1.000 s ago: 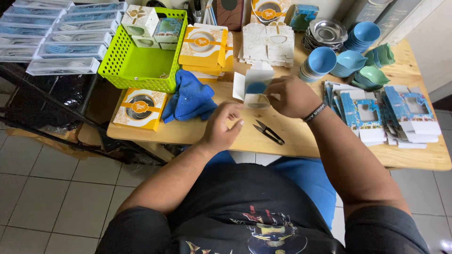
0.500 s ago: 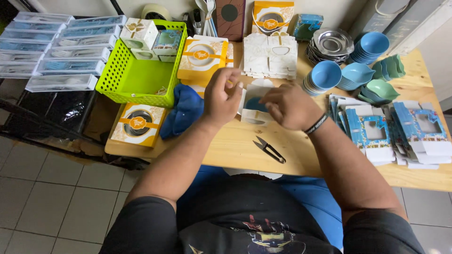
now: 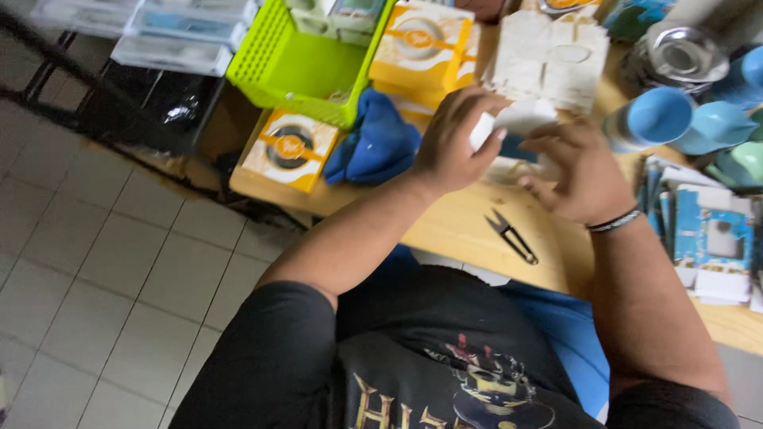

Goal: Assembling cardboard gift boxes and filling them with small items

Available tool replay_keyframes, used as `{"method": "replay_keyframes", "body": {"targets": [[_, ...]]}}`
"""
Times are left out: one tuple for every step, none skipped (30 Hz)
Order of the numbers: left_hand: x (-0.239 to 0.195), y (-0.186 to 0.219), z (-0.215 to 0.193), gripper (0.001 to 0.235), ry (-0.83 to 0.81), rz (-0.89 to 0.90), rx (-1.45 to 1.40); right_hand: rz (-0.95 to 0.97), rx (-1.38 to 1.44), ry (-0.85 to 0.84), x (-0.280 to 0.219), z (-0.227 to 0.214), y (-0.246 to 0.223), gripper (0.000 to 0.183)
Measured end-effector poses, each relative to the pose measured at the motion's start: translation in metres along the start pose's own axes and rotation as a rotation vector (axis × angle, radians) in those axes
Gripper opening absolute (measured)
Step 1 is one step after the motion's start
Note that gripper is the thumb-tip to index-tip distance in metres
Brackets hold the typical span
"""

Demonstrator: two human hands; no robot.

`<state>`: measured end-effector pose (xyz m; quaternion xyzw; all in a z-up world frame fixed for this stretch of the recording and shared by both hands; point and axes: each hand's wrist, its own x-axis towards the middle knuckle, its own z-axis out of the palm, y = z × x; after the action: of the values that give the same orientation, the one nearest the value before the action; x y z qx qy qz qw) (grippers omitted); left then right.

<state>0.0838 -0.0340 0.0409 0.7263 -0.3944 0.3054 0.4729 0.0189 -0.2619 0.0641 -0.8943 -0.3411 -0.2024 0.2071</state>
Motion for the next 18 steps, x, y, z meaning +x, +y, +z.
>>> {"method": "replay_keyframes", "body": {"targets": [[-0.005, -0.002, 0.001, 0.028, 0.0, -0.009, 0.008, -0.004, 0.011, -0.004, -0.003, 0.003, -0.007, 0.048], [-0.01, -0.003, 0.005, 0.03, 0.037, -0.059, -0.041, 0.021, -0.029, 0.081, -0.008, 0.004, -0.013, 0.046], [-0.014, -0.003, 0.008, 0.034, 0.075, -0.109, -0.089, 0.047, -0.069, 0.167, -0.014, 0.005, -0.02, 0.044], [-0.024, -0.005, 0.013, 0.034, 0.073, -0.111, -0.088, 0.048, -0.068, 0.166, -0.019, 0.01, -0.021, 0.044], [-0.034, -0.006, 0.018, 0.044, 0.064, -0.211, -0.137, 0.088, -0.042, 0.21, -0.024, 0.015, -0.023, 0.045], [-0.045, -0.007, 0.023, 0.054, 0.054, -0.313, -0.187, 0.13, -0.016, 0.252, -0.03, 0.02, -0.024, 0.045], [-0.052, -0.011, 0.026, 0.054, 0.054, -0.318, -0.188, 0.132, -0.014, 0.248, -0.034, 0.026, -0.025, 0.045], [-0.056, -0.015, 0.029, 0.057, 0.068, -0.329, -0.182, 0.189, 0.027, 0.293, -0.037, 0.03, -0.025, 0.044], [-0.059, -0.019, 0.033, 0.06, 0.082, -0.34, -0.175, 0.246, 0.068, 0.337, -0.041, 0.033, -0.024, 0.043], [-0.06, -0.022, 0.033, 0.06, 0.08, -0.344, -0.179, 0.251, 0.068, 0.334, -0.042, 0.033, -0.024, 0.043], [-0.06, -0.025, 0.034, 0.06, 0.137, -0.278, -0.112, 0.243, 0.004, 0.35, -0.044, 0.033, -0.024, 0.041], [-0.058, -0.029, 0.034, 0.061, 0.193, -0.211, -0.044, 0.234, -0.06, 0.365, -0.044, 0.032, -0.023, 0.039], [-0.063, -0.03, 0.037, 0.061, 0.193, -0.215, -0.047, 0.237, -0.06, 0.361, -0.046, 0.034, -0.023, 0.039], [-0.064, -0.034, 0.04, 0.061, 0.118, -0.305, -0.078, 0.205, -0.056, 0.36, -0.045, 0.035, -0.02, 0.04], [-0.064, -0.037, 0.044, 0.061, 0.043, -0.394, -0.108, 0.172, -0.051, 0.358, -0.044, 0.035, -0.017, 0.044], [-0.061, -0.034, 0.041, 0.061, 0.043, -0.384, -0.109, 0.169, -0.057, 0.366, -0.043, 0.035, -0.018, 0.044], [-0.057, -0.031, 0.039, 0.056, 0.012, -0.367, -0.11, 0.181, -0.024, 0.385, -0.042, 0.035, -0.017, 0.04], [-0.06, -0.026, 0.037, 0.05, -0.022, -0.362, -0.112, 0.201, 0.016, 0.393, -0.045, 0.037, -0.019, 0.036]]}}
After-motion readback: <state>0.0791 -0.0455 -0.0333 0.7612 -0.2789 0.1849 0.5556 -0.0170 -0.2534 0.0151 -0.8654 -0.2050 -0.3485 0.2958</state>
